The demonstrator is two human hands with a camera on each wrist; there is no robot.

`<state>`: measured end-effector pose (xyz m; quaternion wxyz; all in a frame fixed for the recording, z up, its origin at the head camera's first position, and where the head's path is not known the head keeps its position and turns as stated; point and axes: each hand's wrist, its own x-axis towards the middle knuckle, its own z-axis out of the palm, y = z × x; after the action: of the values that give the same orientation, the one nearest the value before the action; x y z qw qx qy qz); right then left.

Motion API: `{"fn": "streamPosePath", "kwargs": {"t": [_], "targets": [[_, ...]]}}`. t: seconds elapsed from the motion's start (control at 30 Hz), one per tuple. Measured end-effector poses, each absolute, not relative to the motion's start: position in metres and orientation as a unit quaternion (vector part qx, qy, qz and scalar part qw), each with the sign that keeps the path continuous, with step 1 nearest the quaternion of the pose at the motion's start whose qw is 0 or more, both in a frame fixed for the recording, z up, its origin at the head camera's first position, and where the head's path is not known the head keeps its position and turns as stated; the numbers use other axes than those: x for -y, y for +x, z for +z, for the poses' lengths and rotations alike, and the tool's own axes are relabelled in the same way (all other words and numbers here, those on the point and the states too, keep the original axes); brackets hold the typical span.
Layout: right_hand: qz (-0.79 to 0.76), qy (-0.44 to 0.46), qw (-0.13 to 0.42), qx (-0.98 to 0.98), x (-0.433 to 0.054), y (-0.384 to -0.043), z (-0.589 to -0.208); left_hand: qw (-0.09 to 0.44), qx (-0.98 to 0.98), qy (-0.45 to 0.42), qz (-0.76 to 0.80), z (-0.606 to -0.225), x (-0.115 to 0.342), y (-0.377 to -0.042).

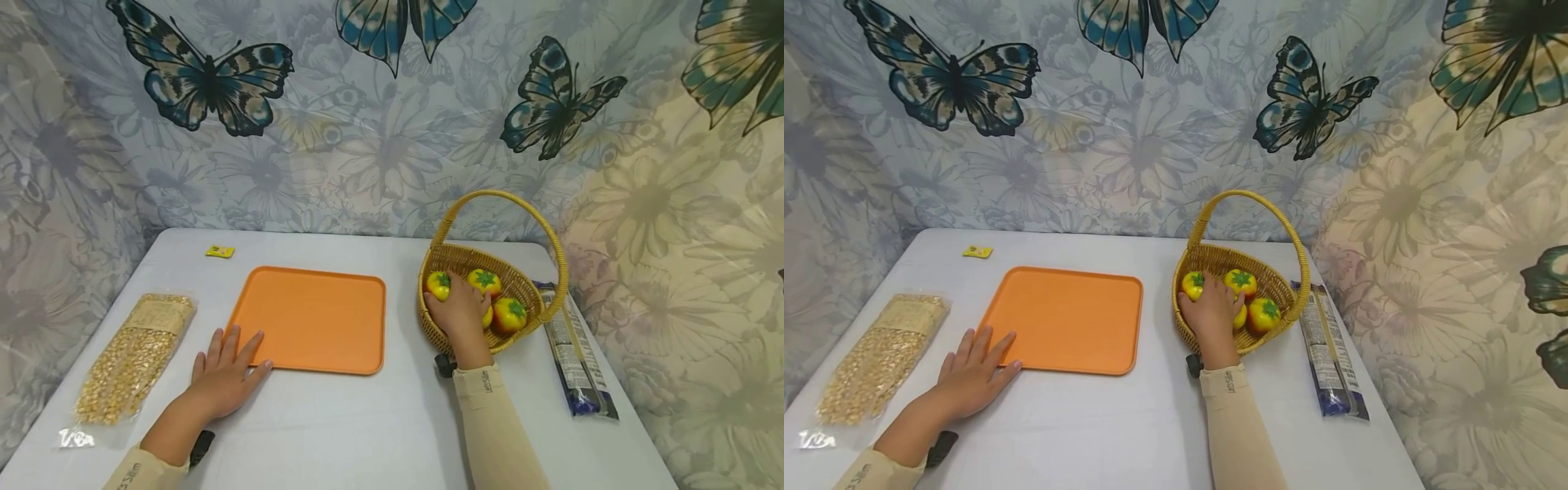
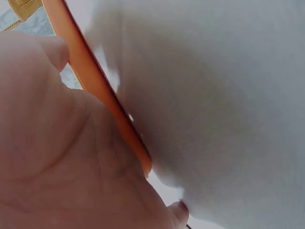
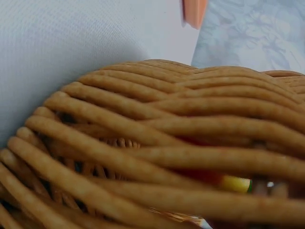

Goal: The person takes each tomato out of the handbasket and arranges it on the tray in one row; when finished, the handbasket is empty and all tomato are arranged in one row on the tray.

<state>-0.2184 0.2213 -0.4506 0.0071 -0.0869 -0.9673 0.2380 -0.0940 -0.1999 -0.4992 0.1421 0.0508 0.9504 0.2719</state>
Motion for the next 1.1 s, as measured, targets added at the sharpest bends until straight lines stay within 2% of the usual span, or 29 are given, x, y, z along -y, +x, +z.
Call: {"fn": "streamPosePath", "kwargs": {"t": [0.33, 0.57, 0.8, 1.1], "targets": [[0.246, -0.076, 0.058, 0.965, -0.224, -0.217, -0.44, 0.158, -0.948, 0.047, 0.272, -0.492, 0.197, -0.093], [0.253, -0.048, 0.082, 0.963, -0.21, -0.216, -0.413, 0.152, -0.95, 0.046, 0.269, -0.497, 0.2, -0.094], [0.234, -0.009, 0.069, 0.97, -0.173, -0.212, -0.402, 0.154, -0.949, 0.048, 0.27, -0.506, 0.204, -0.096], [0.193, 0.028, 0.037, 0.98, -0.137, -0.207, -0.423, 0.158, -0.95, 0.044, 0.267, -0.499, 0.201, -0.096]]}}
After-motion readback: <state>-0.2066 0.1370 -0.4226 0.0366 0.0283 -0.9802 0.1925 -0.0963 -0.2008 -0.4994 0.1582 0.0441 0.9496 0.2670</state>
